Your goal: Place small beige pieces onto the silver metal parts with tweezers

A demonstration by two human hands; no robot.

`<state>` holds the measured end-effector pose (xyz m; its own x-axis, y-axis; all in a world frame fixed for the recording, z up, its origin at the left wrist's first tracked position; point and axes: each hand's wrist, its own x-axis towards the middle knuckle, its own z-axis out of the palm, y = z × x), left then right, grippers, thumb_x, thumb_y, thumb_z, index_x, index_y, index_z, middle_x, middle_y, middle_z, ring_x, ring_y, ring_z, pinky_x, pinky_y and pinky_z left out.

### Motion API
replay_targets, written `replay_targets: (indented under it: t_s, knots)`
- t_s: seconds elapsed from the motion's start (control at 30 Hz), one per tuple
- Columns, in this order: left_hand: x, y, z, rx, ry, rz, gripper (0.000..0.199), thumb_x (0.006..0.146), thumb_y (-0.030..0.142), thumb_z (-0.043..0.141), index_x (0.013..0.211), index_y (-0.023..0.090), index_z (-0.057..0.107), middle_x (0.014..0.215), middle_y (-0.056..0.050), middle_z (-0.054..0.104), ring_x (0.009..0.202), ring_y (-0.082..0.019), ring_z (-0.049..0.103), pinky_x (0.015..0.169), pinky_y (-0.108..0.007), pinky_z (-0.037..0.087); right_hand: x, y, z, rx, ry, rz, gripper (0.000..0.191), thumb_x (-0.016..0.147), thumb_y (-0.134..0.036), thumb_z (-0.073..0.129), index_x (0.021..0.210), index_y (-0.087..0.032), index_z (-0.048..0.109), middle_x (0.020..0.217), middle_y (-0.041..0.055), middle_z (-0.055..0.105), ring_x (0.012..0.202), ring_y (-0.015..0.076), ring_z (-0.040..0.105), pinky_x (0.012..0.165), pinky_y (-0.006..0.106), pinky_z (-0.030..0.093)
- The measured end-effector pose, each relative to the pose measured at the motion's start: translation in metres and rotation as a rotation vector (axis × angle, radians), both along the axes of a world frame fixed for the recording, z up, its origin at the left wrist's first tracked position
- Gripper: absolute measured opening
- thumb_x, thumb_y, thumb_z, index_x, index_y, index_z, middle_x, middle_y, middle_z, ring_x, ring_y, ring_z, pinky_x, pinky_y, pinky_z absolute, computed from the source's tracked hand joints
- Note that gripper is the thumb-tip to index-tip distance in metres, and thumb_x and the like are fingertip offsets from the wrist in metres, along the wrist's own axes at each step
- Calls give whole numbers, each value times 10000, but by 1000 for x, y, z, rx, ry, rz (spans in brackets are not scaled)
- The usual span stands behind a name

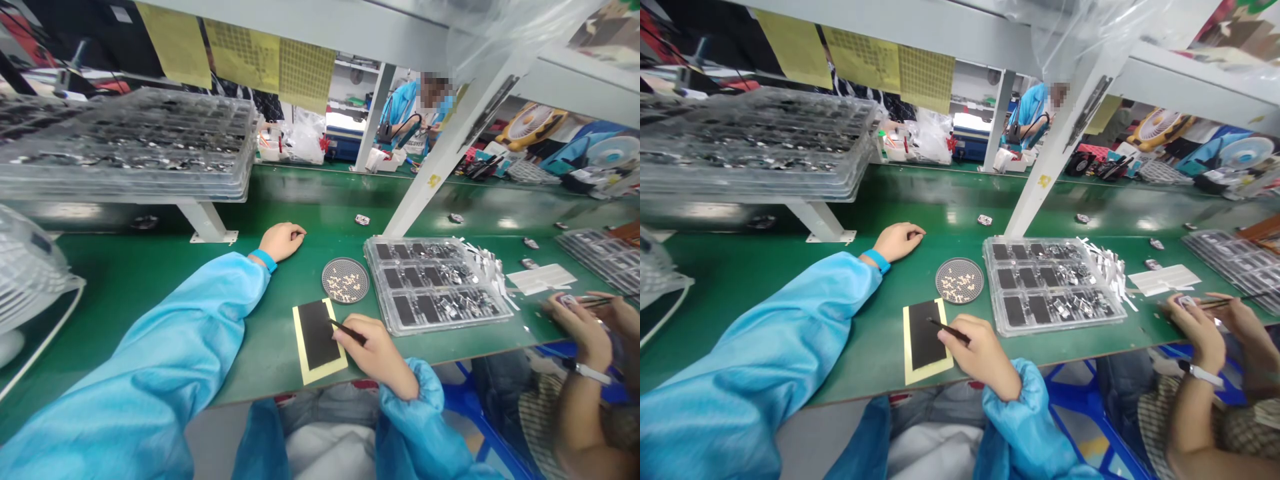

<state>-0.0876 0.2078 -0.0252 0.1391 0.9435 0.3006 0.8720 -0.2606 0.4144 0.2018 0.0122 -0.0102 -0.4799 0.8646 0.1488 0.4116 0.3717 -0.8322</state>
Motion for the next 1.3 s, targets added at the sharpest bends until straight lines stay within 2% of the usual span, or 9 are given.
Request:
replay_targets:
  t_s: [1.3]
  knots:
    - [0,0,0,11,-8,-4,225,903,283,590,1022,248,777,821,-27,669,832,-230,624,752,-320,467,1,0,-2,-3,3,-4,331,1019,-338,573,723,-189,578,713,-7,521,700,137,520,667,279,375]
